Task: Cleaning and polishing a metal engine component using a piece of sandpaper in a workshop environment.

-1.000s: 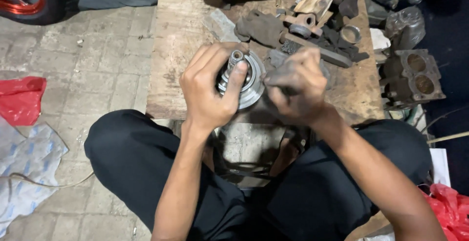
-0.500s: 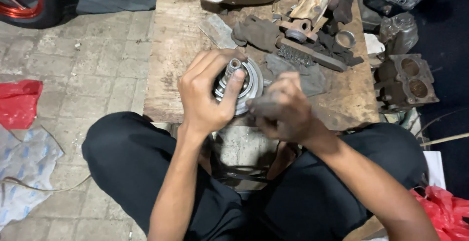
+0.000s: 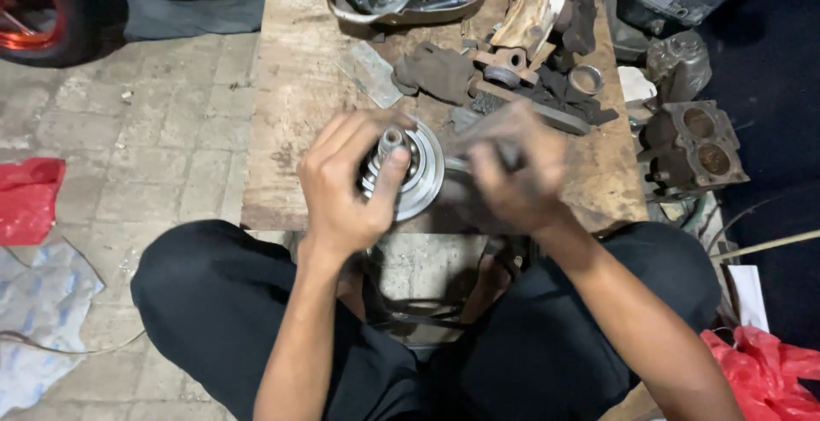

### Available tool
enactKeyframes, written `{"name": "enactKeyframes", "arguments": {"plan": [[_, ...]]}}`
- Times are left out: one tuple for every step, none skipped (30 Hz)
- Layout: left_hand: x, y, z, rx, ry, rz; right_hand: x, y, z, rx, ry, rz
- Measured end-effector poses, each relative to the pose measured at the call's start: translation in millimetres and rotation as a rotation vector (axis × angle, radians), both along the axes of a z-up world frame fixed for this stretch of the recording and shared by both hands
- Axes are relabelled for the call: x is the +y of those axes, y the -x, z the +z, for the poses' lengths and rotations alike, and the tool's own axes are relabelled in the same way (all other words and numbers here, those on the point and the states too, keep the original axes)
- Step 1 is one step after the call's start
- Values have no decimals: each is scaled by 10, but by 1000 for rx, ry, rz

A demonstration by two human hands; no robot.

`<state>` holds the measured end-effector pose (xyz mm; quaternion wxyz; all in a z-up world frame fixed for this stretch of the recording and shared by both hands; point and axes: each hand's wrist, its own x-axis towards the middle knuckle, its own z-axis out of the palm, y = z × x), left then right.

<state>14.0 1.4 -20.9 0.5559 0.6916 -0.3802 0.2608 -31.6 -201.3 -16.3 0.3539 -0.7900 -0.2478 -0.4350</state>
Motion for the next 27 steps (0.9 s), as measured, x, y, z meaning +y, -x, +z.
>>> {"name": "enactKeyframes", "arguments": {"plan": [[4, 8, 66, -1, -5, -2, -86, -14, 32, -1, -5, -2], [16, 39, 117, 1, -10, -6, -165, -8, 46, 32, -197, -111], [26, 67, 166, 2, -14, -11, -245, -5, 55, 68, -388, -220], [29, 102, 189, 8, -21, -8, -253, 71, 127, 74, -394, -219], [29, 137, 214, 54, -54, -2, -265, 147, 202, 193, -490, -170], [26, 171, 241, 100, -86, 3, -280, 223, 279, 313, -582, -119], [31, 162, 253, 104, -92, 5, -302, 232, 247, 318, -588, -118], [27, 161, 262, 98, -89, 4, -331, 251, 219, 365, -645, -104], [23, 162, 272, 93, -87, 3, -360, 271, 193, 411, -702, -89], [26, 160, 275, 97, -88, 4, -370, 294, 180, 415, -704, -89], [30, 158, 280, 104, -96, -1, -380, 316, 170, 438, -770, -51], [37, 145, 286, 109, -104, -4, -387, 324, 160, 458, -835, -10], [36, 133, 292, 110, -105, -1, -417, 337, 154, 460, -836, -8], [40, 128, 295, 122, -122, -11, -444, 350, 138, 462, -745, -80], [41, 117, 295, 133, -139, -20, -473, 357, 121, 463, -653, -151], [41, 112, 300, 147, -150, -16, -501, 369, 89, 478, -662, -149], [41, 101, 306, 167, -178, 2, -529, 376, 58, 479, -582, -214], [23, 86, 306, 187, -199, 18, -575, 382, 42, 478, -494, -281], [27, 97, 317, 200, -202, 21, -523, 415, 49, 492, -494, -280], [23, 85, 336, 217, -212, 18, -485, 402, 68, 555, -559, -277], [16, 66, 355, 234, -222, 14, -451, 386, 88, 619, -623, -275], [13, 64, 345, 244, -226, 18, -474, 364, 55, 631, -624, -272], [6, 58, 332, 256, -221, 11, -501, 339, 18, 646, -588, -310], [-5, 55, 314, 270, -214, 4, -532, 314, -21, 662, -550, -346], [-7, 44, 311, 280, -217, 9, -552, 262, -92, 674, -549, -343], [-3, 53, 321, 296, -223, -11, -567, 232, -152, 699, -644, -301], [-1, 62, 342, 311, -228, -32, -580, 204, -201, 723, -739, -259]]}}
